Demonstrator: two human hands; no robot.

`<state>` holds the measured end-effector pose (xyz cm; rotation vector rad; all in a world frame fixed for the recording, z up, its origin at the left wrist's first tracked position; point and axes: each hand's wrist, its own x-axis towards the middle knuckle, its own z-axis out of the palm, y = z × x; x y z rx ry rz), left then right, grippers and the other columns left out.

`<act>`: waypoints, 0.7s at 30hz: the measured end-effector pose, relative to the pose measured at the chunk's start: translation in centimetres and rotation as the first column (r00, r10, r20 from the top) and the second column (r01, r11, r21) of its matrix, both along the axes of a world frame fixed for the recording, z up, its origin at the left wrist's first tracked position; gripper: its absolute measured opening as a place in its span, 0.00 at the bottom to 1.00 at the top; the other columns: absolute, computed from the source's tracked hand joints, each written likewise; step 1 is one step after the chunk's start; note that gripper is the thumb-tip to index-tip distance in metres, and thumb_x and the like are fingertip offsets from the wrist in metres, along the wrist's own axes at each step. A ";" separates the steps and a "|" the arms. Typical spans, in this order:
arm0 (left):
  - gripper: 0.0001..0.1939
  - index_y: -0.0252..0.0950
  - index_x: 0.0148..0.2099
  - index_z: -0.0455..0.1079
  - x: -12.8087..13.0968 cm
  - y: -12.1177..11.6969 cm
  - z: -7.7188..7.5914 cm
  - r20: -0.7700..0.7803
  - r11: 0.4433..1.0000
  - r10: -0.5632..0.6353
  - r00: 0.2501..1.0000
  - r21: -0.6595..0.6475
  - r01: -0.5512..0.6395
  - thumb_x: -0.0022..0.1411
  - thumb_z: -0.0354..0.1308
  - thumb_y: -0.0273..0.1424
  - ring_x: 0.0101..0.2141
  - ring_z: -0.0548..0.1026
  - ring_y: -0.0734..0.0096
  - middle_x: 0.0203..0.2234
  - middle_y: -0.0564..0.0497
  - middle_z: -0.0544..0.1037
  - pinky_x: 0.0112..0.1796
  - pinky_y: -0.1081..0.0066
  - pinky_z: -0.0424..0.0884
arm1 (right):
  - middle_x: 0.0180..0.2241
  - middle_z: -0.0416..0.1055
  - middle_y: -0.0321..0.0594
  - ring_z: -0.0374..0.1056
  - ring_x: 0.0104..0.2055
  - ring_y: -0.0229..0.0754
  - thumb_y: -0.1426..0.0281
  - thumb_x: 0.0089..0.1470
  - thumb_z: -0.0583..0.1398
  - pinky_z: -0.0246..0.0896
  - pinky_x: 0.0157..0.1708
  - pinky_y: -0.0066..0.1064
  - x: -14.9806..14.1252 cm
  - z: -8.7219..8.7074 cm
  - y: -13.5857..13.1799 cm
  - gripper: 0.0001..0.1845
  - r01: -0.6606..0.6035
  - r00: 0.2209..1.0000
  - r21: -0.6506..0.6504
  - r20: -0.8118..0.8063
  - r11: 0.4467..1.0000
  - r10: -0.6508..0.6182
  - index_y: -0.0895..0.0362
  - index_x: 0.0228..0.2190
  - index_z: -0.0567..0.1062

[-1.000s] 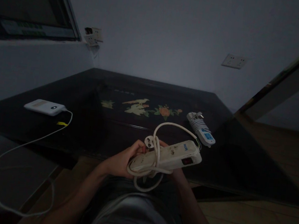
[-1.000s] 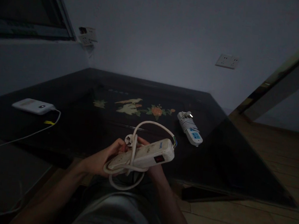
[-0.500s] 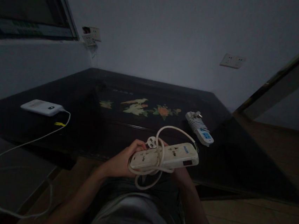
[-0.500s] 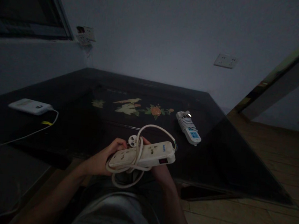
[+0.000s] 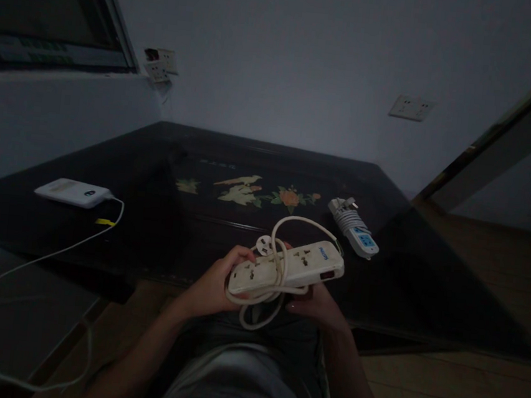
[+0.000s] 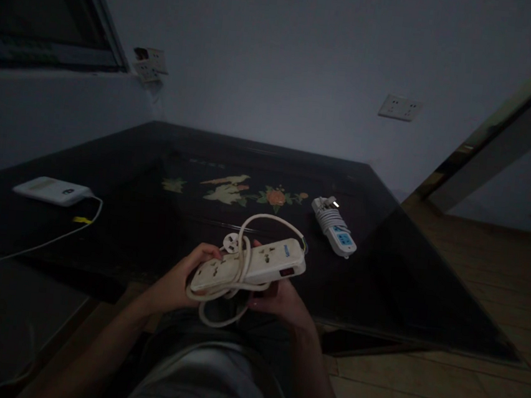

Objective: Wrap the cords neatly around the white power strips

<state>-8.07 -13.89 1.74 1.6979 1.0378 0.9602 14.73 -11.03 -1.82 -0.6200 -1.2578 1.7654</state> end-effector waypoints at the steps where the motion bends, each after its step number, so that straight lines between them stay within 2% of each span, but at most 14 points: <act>1: 0.28 0.37 0.47 0.57 0.0 0.1 0.0 -0.001 1.000 0.005 1.000 0.005 -0.005 0.46 0.66 0.30 0.38 0.72 0.67 0.40 0.49 0.72 0.37 0.73 0.66 | 0.54 0.70 0.45 0.65 0.56 0.52 0.68 0.31 0.74 0.55 0.58 0.48 0.0 -0.2 0.0 0.41 -0.001 1.000 -0.005 -0.025 1.000 0.001 0.52 0.50 0.71; 5: 0.28 0.38 0.48 0.56 0.4 0.2 -0.2 -0.052 0.999 0.023 0.998 0.028 -0.022 0.47 0.66 0.29 0.38 0.73 0.68 0.41 0.49 0.73 0.36 0.74 0.66 | 0.52 0.71 0.46 0.60 0.60 0.52 0.54 0.35 0.70 0.46 0.62 0.47 -1.0 -0.4 0.2 0.34 0.184 0.982 -0.009 -0.047 0.983 -0.184 0.53 0.45 0.75; 8: 0.28 0.39 0.49 0.56 0.6 0.0 -0.3 -0.127 0.999 0.024 0.992 0.036 -0.019 0.48 0.66 0.29 0.38 0.73 0.68 0.41 0.49 0.73 0.36 0.74 0.67 | 0.50 0.73 0.46 0.60 0.59 0.53 0.42 0.37 0.64 0.46 0.63 0.45 -2.1 0.0 0.1 0.37 0.248 0.964 -0.040 -0.087 0.968 -0.250 0.53 0.43 0.75; 16: 0.28 0.41 0.52 0.59 -0.3 -0.8 0.9 -0.316 0.996 -0.060 0.947 0.048 0.079 0.51 0.66 0.36 0.40 0.75 0.65 0.43 0.49 0.75 0.39 0.70 0.70 | 0.46 0.75 0.43 0.66 0.54 0.53 0.44 0.41 0.63 0.56 0.57 0.47 -2.2 -0.7 -0.2 0.32 0.286 0.934 -0.221 -0.152 0.933 -0.322 0.54 0.40 0.76; 19: 0.31 0.42 0.55 0.61 -1.5 -0.6 1.7 -0.313 0.982 -0.116 0.942 0.104 0.156 0.50 0.66 0.35 0.47 0.73 0.63 0.50 0.47 0.72 0.46 0.67 0.69 | 0.45 0.76 0.44 0.67 0.54 0.53 0.45 0.39 0.64 0.59 0.55 0.45 -2.2 -0.4 -0.3 0.31 0.310 0.927 -0.228 -0.145 0.923 -0.347 0.54 0.39 0.77; 21: 0.28 0.43 0.54 0.64 -2.4 -0.4 2.2 -0.305 0.965 -0.135 0.943 0.178 0.195 0.50 0.67 0.34 0.54 0.68 0.60 0.54 0.47 0.69 0.53 0.63 0.64 | 0.44 0.77 0.44 0.68 0.53 0.54 0.44 0.37 0.64 0.60 0.54 0.46 -2.4 -0.1 -0.2 0.32 0.341 0.909 -0.252 -0.158 0.906 -0.386 0.54 0.38 0.77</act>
